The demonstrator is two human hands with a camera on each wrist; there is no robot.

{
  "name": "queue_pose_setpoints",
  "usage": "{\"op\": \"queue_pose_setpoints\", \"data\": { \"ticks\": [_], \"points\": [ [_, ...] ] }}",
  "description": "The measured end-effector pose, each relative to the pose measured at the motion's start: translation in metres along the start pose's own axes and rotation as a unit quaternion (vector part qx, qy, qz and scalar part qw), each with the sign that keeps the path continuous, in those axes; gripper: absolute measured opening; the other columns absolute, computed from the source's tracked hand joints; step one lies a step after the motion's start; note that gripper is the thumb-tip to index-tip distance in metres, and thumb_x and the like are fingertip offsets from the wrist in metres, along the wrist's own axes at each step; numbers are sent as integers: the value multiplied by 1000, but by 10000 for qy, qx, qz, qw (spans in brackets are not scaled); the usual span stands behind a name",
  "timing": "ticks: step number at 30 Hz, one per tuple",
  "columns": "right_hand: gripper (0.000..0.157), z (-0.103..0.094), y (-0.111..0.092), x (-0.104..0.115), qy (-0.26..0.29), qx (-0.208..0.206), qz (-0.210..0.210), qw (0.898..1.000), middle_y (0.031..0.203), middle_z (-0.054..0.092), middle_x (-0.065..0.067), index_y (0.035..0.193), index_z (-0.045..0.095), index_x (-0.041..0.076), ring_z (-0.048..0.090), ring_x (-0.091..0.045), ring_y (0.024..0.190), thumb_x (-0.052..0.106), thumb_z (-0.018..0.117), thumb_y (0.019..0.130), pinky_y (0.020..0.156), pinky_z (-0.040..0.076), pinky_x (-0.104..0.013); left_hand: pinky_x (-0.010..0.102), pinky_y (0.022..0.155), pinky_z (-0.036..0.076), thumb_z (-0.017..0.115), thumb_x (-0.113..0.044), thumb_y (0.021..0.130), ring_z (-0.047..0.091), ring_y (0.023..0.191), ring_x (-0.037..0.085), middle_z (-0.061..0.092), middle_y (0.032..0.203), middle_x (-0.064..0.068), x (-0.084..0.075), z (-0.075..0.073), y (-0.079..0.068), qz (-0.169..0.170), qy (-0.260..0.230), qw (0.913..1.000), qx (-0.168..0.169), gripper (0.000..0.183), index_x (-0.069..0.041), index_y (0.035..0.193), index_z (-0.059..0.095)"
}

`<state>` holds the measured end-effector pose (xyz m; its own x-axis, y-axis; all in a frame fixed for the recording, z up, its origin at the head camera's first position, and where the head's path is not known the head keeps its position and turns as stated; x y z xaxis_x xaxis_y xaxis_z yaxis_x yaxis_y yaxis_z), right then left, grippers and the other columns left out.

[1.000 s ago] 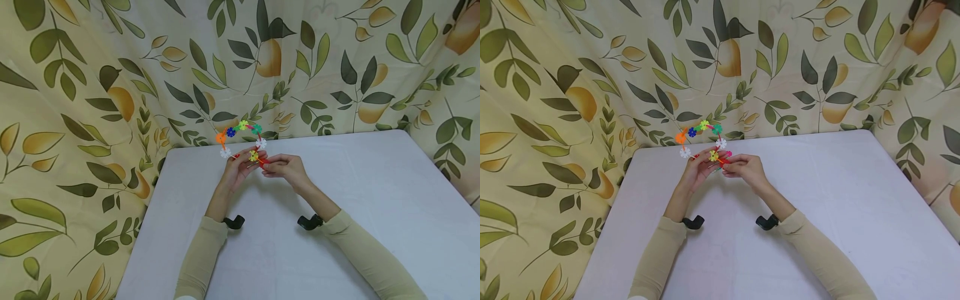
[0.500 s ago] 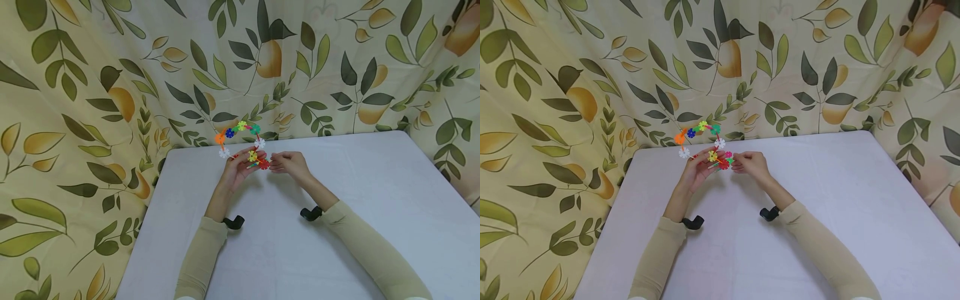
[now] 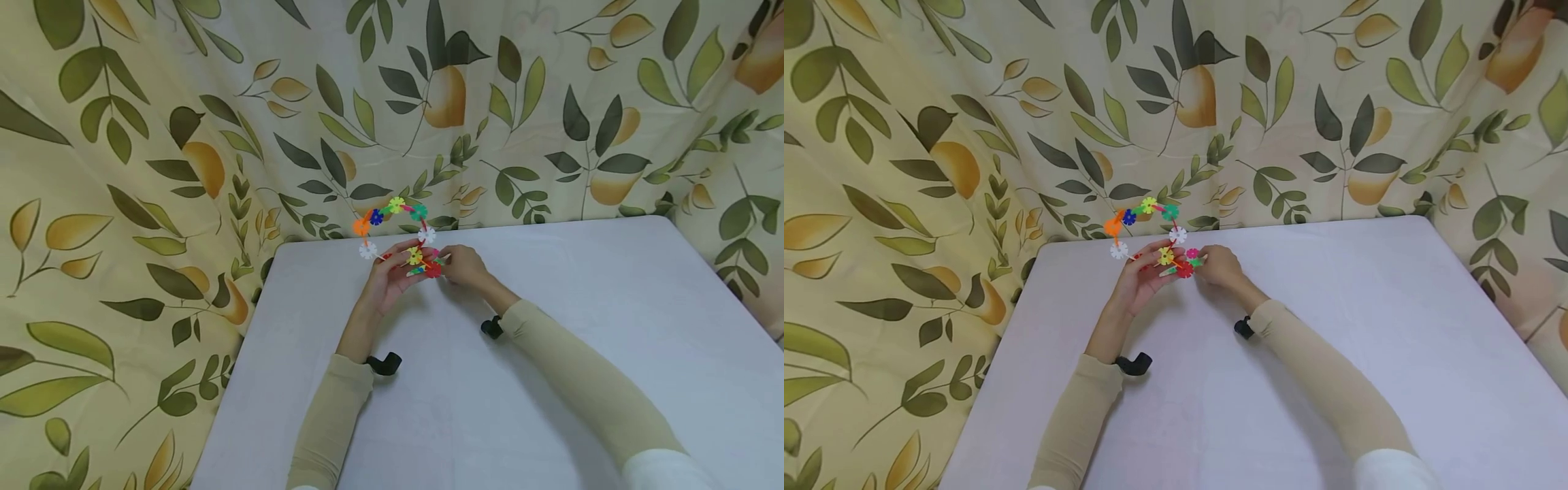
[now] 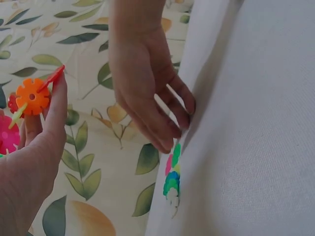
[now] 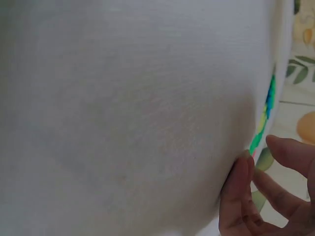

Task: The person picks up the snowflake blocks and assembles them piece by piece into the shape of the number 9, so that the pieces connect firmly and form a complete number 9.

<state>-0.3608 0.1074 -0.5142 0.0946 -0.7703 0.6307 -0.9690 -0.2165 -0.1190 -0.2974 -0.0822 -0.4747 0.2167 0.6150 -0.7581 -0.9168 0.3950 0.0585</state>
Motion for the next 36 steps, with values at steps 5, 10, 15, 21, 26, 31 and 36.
{"op": "queue_pose_setpoints", "data": {
  "ticks": [5,10,15,21,26,31,36],
  "points": [
    [35,3,3,8,-467,-214,-21,9987,105,69,-15,122,71,1,62,-30,91,17,68,91,74,56,-43,50,100,55,49,-11,106,62,125,34,69,127,18,1,1,1,-2,56,9996,265,30,-7,132,63],
    [24,2,2,6,-470,-455,124,9978,100,69,-14,109,70,0,64,-29,88,18,67,92,72,56,-44,49,99,56,47,-11,106,61,124,35,70,123,15,3,3,2,-37,56,9996,285,31,-8,133,62],
    [21,0,-3,2,-90,-738,223,9970,90,69,-13,99,68,2,63,-26,77,20,75,90,65,52,-37,49,100,56,47,-13,104,59,124,39,66,129,17,3,2,2,-72,75,9997,213,32,-10,133,61],
    [21,-3,-16,1,549,-905,83,9944,85,72,-12,102,69,0,66,-22,69,14,76,88,59,49,-28,50,99,56,44,-12,105,64,117,37,44,150,35,4,0,2,-87,71,9996,250,32,-9,132,62],
    [22,-8,-33,5,1341,-1070,-282,9848,89,75,-15,109,71,-2,75,-24,70,7,72,89,57,53,-23,50,99,57,45,-12,106,67,110,34,34,157,38,3,0,2,-56,-58,9998,195,31,-9,131,63],
    [16,-12,-51,11,1772,-1258,-560,9745,89,76,-16,103,73,-4,76,-23,72,6,75,91,61,58,-22,50,100,56,46,-14,105,65,114,36,53,148,29,1,-2,2,78,-79,9999,67,31,-8,133,60],
    [17,-13,-71,19,1990,-1368,-594,9686,86,76,-14,101,70,-2,77,-21,71,10,78,92,62,60,-24,47,101,56,43,-15,108,53,131,50,61,139,20,0,-3,3,277,-99,9996,52,32,-7,136,57]
  ]
}}
Point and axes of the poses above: each hand's wrist, its own y-axis towards the middle knuckle, its own z-axis out of the palm, x = y × z, the point moved 3 cm from there along y, towards the middle knuckle
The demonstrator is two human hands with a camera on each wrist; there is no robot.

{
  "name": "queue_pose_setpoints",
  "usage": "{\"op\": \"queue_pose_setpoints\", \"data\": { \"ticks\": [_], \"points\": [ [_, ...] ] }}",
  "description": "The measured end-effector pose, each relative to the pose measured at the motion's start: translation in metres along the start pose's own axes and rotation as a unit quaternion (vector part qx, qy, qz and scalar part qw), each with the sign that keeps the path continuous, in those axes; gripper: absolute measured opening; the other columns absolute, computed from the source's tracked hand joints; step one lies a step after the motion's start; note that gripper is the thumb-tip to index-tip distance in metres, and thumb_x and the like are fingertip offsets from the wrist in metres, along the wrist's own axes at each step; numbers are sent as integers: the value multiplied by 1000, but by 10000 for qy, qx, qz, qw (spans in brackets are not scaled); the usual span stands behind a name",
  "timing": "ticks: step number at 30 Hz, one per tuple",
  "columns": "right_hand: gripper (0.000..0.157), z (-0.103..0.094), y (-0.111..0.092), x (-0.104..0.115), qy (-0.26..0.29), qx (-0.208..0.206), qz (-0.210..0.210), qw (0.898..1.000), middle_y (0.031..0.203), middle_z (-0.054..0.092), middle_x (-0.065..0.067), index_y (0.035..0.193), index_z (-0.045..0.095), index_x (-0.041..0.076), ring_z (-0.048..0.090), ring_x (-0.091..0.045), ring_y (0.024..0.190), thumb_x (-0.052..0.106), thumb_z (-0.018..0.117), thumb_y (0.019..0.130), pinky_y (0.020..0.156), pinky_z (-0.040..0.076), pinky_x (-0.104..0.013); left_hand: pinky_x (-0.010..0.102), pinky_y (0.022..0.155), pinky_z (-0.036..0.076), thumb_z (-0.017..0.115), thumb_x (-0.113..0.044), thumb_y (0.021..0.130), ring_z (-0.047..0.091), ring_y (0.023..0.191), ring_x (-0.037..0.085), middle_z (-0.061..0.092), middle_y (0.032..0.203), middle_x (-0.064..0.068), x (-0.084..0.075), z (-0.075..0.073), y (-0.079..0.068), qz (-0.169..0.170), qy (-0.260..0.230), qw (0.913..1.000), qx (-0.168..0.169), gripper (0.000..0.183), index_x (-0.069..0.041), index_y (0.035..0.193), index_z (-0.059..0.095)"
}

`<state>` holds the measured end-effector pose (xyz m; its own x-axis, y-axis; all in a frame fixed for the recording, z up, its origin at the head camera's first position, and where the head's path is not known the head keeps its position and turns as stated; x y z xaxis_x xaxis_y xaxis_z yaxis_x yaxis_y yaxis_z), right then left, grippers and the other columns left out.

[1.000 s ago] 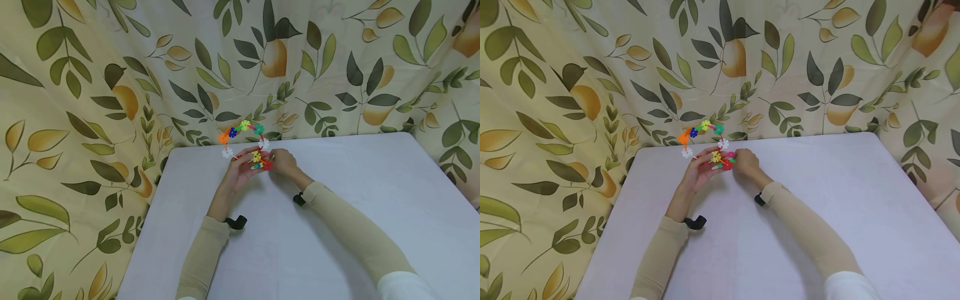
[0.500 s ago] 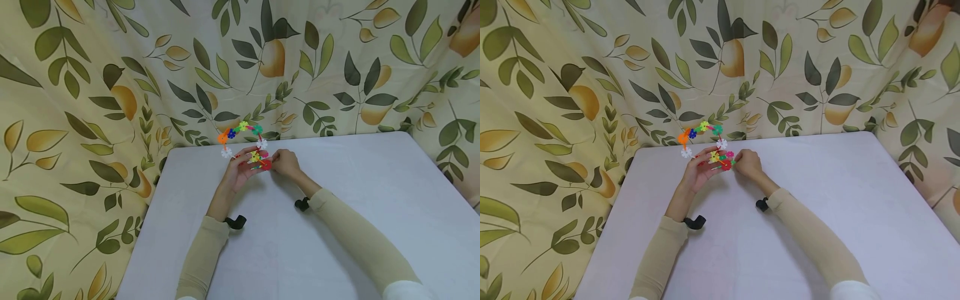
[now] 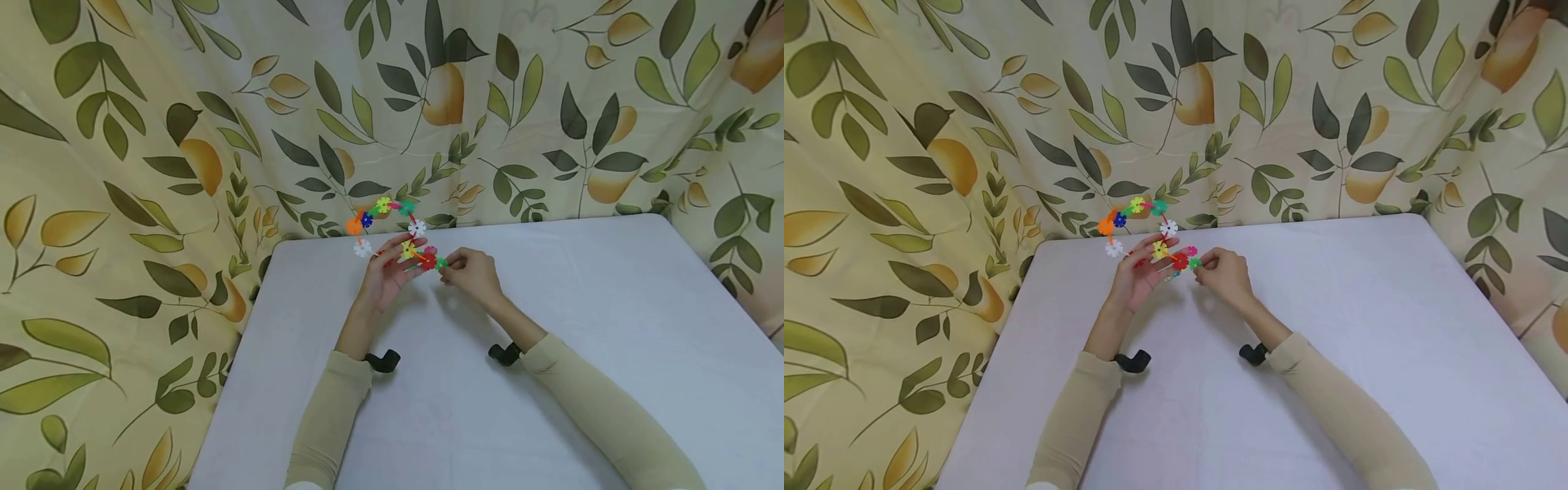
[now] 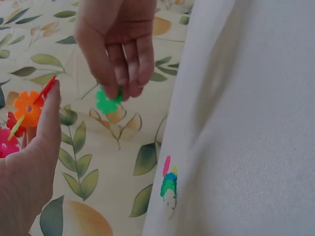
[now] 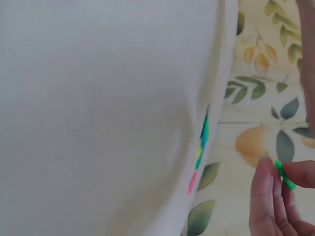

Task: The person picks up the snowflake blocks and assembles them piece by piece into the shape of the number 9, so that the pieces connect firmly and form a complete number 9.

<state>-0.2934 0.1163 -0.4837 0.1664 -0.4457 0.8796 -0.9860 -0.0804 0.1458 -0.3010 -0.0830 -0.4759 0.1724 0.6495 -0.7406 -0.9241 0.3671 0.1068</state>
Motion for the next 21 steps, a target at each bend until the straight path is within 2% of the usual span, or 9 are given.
{"op": "queue_pose_setpoints", "data": {
  "ticks": [4,10,18,21],
  "points": [
    [19,0,-13,8,90,-67,-59,9999,85,76,-13,100,68,-1,77,-20,71,12,79,92,64,60,-23,48,103,54,45,-16,108,45,138,54,62,139,19,-1,1,0,69,-29,10000,-26,32,-8,137,56],
    [16,1,-28,17,92,-203,-398,9990,81,76,-10,95,69,1,76,-19,68,11,81,91,61,59,-23,54,111,46,48,-18,108,55,133,47,61,140,19,-1,2,-1,156,-51,9998,-68,33,-8,139,54],
    [13,2,-39,24,213,-550,-877,9944,80,76,-6,90,69,5,74,-15,66,12,81,91,59,57,-23,62,117,32,47,-17,108,36,145,56,59,143,20,2,2,1,186,-179,9996,-131,37,-6,143,51],
    [12,3,-41,25,198,-688,-1047,9919,79,77,-5,88,70,6,74,-14,65,12,81,90,58,56,-22,63,118,31,47,-17,108,37,145,55,59,143,19,3,3,1,192,-170,9995,-199,42,-5,148,48]
  ]
}}
Point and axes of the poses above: each hand's wrist, its own y-axis towards the middle knuckle, its own z-axis out of the palm, x = y × z, the point moved 3 cm from there along y, towards the middle knuckle
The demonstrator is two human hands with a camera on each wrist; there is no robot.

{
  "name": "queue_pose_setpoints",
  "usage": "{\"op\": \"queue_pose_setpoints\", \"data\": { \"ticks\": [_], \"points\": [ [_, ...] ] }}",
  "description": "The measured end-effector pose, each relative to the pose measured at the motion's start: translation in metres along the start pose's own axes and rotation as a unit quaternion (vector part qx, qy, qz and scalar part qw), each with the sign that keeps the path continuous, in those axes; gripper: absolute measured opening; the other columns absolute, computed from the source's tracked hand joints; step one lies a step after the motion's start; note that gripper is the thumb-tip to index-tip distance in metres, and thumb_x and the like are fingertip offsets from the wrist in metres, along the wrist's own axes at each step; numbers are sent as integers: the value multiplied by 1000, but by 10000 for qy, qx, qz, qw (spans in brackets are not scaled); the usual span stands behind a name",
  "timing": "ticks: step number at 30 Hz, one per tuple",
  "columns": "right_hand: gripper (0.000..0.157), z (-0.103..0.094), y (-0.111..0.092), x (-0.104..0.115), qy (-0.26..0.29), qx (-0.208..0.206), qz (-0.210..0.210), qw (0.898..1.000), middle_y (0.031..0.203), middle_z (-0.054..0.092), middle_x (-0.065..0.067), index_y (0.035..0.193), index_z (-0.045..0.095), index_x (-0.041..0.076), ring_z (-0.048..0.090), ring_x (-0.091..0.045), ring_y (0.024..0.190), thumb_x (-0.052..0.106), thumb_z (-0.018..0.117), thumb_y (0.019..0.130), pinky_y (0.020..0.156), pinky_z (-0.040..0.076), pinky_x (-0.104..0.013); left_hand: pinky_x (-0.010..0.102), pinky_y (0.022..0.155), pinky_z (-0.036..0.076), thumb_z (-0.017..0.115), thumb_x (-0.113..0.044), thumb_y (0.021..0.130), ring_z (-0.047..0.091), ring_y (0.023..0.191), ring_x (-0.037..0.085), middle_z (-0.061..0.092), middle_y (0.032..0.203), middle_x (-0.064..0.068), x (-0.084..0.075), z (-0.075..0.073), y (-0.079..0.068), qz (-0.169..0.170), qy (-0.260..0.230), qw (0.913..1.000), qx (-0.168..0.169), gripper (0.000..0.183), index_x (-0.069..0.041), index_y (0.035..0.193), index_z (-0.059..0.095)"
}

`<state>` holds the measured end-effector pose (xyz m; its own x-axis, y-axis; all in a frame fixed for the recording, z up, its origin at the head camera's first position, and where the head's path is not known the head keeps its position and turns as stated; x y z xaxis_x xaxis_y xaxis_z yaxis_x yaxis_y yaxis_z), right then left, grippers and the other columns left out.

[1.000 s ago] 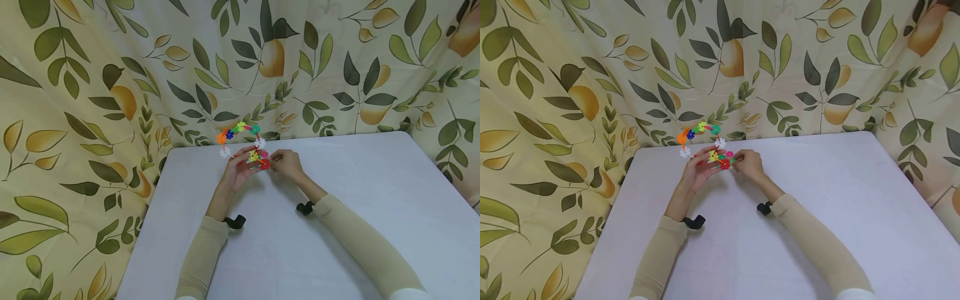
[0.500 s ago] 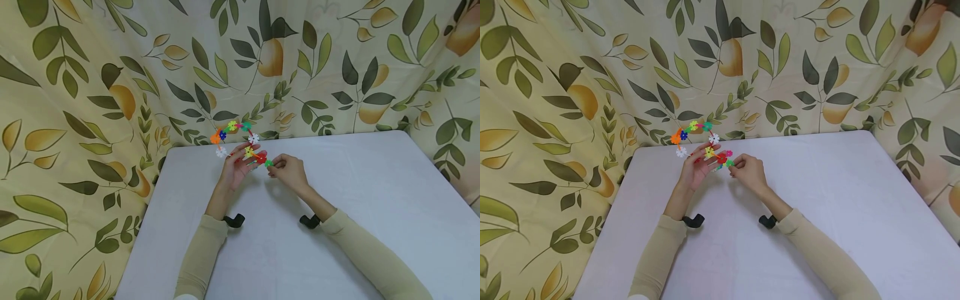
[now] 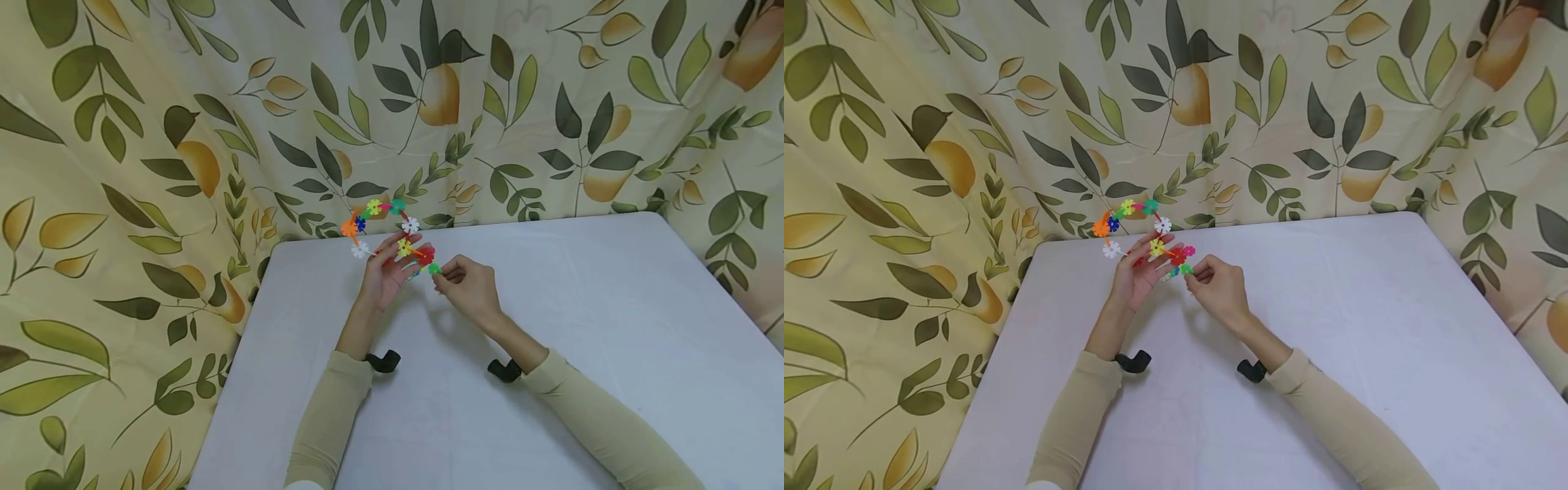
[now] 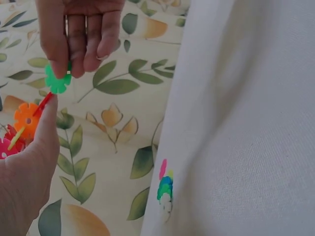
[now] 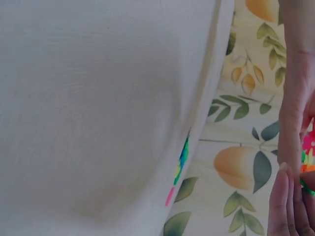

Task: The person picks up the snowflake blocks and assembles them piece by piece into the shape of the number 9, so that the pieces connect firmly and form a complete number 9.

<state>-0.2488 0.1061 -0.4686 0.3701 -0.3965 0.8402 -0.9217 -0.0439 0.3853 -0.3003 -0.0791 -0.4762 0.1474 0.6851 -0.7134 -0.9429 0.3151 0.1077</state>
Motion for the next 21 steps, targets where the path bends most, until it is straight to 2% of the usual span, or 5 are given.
{"op": "queue_pose_setpoints", "data": {
  "ticks": [4,7,10,14,21],
  "points": [
    [12,1,0,1,-20,-154,-257,9995,78,76,-5,87,70,6,73,-14,64,9,81,89,59,56,-19,58,115,39,47,-18,108,51,139,47,62,136,16,2,1,-1,-44,105,9999,-120,47,-3,152,44],
    [12,2,-1,2,-126,-273,-396,9988,77,76,-5,86,70,6,73,-15,65,8,81,89,61,56,-17,53,111,45,49,-18,108,59,132,40,62,129,13,5,1,-1,-115,83,9996,-233,44,-4,149,46],
    [12,2,-2,3,-357,-358,-469,9976,77,75,-5,86,70,5,73,-16,66,8,82,88,62,56,-18,52,109,47,51,-18,106,57,134,42,61,125,13,7,1,-1,-156,-55,9994,-312,40,-7,144,50],
    [13,3,-3,3,-633,-414,-488,9959,78,75,-6,85,70,6,72,-15,66,9,83,86,63,58,-21,50,106,51,53,-17,106,54,137,44,57,129,16,7,1,-1,-104,-167,9990,-413,38,-7,143,52],
    [13,5,-3,2,-682,-500,-538,9950,76,75,-5,83,69,6,72,-15,65,8,82,85,63,59,-25,49,106,51,52,-18,106,55,137,44,54,131,17,5,3,-2,-86,-138,9990,-427,39,-7,144,51]
  ]
}}
Point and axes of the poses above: each hand's wrist, its own y-axis towards the middle knuckle, its own z-axis out of the palm, x = y × z, the point moved 3 cm from there along y, towards the middle knuckle
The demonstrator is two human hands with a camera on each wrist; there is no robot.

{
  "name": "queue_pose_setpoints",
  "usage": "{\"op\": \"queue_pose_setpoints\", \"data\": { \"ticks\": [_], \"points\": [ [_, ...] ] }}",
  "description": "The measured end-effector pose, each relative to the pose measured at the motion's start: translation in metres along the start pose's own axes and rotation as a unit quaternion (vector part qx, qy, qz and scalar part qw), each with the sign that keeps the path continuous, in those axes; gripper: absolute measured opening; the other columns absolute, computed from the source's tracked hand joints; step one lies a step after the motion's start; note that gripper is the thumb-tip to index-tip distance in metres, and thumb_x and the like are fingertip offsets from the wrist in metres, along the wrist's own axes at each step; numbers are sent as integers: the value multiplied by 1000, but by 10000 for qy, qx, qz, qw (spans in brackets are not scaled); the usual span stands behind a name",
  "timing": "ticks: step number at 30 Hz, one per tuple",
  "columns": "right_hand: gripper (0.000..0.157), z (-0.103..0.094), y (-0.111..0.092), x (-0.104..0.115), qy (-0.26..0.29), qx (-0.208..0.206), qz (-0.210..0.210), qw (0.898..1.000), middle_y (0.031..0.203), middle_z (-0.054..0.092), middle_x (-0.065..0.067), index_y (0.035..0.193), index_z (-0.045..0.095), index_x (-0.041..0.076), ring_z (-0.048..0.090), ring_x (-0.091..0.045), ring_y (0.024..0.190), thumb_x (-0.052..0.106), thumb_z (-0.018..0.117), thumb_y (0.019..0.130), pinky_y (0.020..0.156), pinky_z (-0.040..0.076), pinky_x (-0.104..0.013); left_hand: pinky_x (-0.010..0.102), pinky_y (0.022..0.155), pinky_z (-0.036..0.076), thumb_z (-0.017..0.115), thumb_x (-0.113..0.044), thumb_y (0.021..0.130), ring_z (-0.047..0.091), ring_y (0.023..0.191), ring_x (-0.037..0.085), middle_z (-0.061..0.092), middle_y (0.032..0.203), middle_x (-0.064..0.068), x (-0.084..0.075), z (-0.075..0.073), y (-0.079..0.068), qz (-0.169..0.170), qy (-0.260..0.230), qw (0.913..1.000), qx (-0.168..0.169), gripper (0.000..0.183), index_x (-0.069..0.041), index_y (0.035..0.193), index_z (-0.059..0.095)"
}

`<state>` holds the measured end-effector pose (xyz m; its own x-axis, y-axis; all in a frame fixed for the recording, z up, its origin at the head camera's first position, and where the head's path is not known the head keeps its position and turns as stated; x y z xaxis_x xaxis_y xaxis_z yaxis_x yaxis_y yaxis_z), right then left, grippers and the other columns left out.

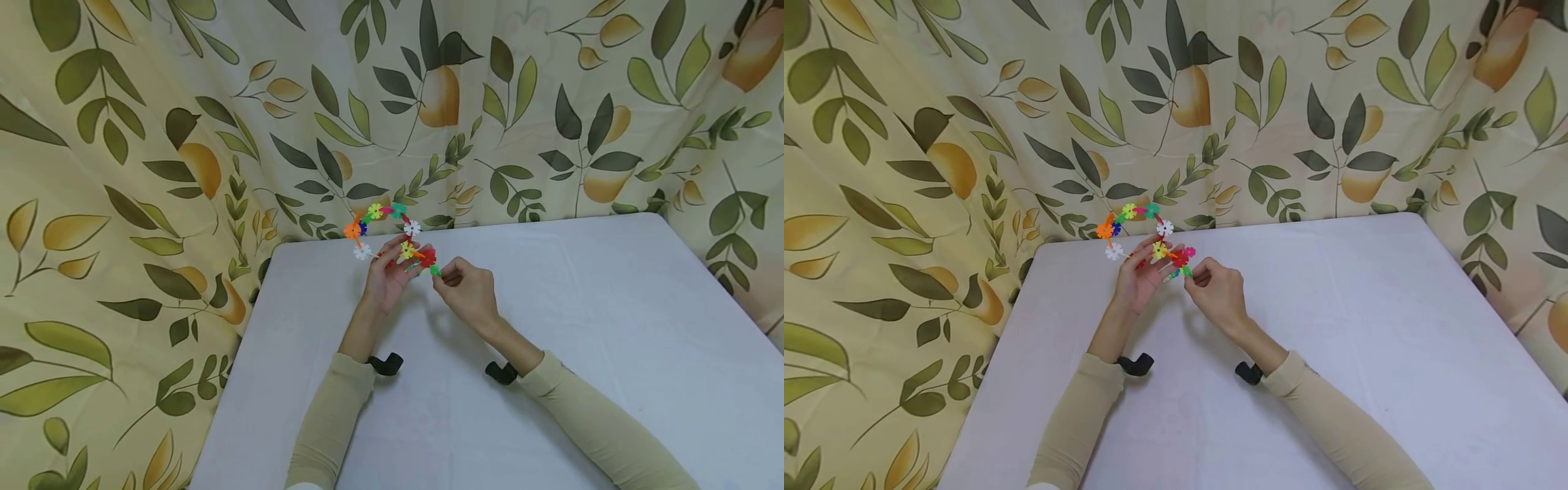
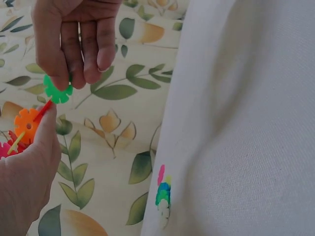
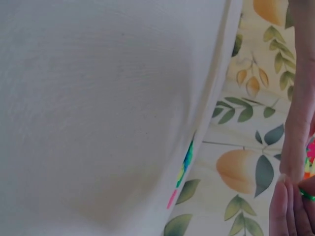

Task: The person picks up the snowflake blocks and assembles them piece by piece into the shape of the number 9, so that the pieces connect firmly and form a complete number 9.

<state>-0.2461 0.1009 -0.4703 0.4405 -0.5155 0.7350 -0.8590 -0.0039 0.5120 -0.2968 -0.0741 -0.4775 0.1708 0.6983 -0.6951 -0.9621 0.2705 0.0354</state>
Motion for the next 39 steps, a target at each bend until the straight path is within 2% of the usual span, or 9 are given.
{"op": "queue_pose_setpoints", "data": {
  "ticks": [8,13,17,21,26,30,39],
  "points": [
    [12,2,0,2,-53,-64,-125,9999,76,75,-6,84,69,5,72,-17,65,7,81,86,63,62,-36,49,106,51,50,-17,107,54,136,46,57,123,13,2,2,0,-48,-106,9999,-70,35,-7,141,51],
    [12,2,-1,4,-94,-106,-151,9998,76,75,-8,84,69,5,72,-18,65,7,80,87,63,62,-38,51,106,51,49,-17,106,44,142,51,57,113,10,5,3,-1,-69,-367,9992,-151,27,-9,131,54],
    [12,2,-2,5,-148,-87,-198,9997,76,75,-8,84,69,4,72,-18,65,7,80,88,63,62,-38,51,108,50,44,-17,106,38,145,56,54,111,8,7,5,-1,-66,-392,9992,9,26,-11,130,50],
    [12,3,-2,5,-230,-70,-299,9993,76,75,-8,85,69,4,71,-18,65,7,81,88,63,62,-37,50,108,49,41,-17,107,49,137,55,57,118,11,8,7,0,5,-102,9997,230,28,-13,134,45],
    [12,2,-3,5,-262,-158,-456,9985,75,74,-7,84,69,5,71,-17,64,6,81,87,61,62,-36,49,109,49,38,-18,107,63,127,43,63,134,22,11,9,0,35,288,9985,471,30,-15,137,38],
    [12,1,-3,6,-296,-256,-511,9979,74,74,-7,83,69,4,71,-17,63,5,80,87,60,61,-36,48,110,48,36,-20,108,64,126,38,65,134,24,13,11,0,20,387,9981,488,32,-17,140,34],
    [13,-1,-3,7,-425,-489,-473,9968,72,73,-9,81,68,3,70,-20,61,3,80,86,59,61,-38,46,113,46,35,-23,110,61,130,38,64,132,21,20,12,0,-50,309,9981,532,30,-18,140,33]
  ]
}}
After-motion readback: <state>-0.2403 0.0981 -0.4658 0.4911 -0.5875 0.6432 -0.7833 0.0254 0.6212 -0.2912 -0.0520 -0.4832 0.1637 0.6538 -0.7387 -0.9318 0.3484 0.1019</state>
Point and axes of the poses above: each hand's wrist, its own y-axis towards the middle knuckle, its own z-axis out of the palm, x = y × z, the point moved 3 cm from there along y, towards the middle knuckle
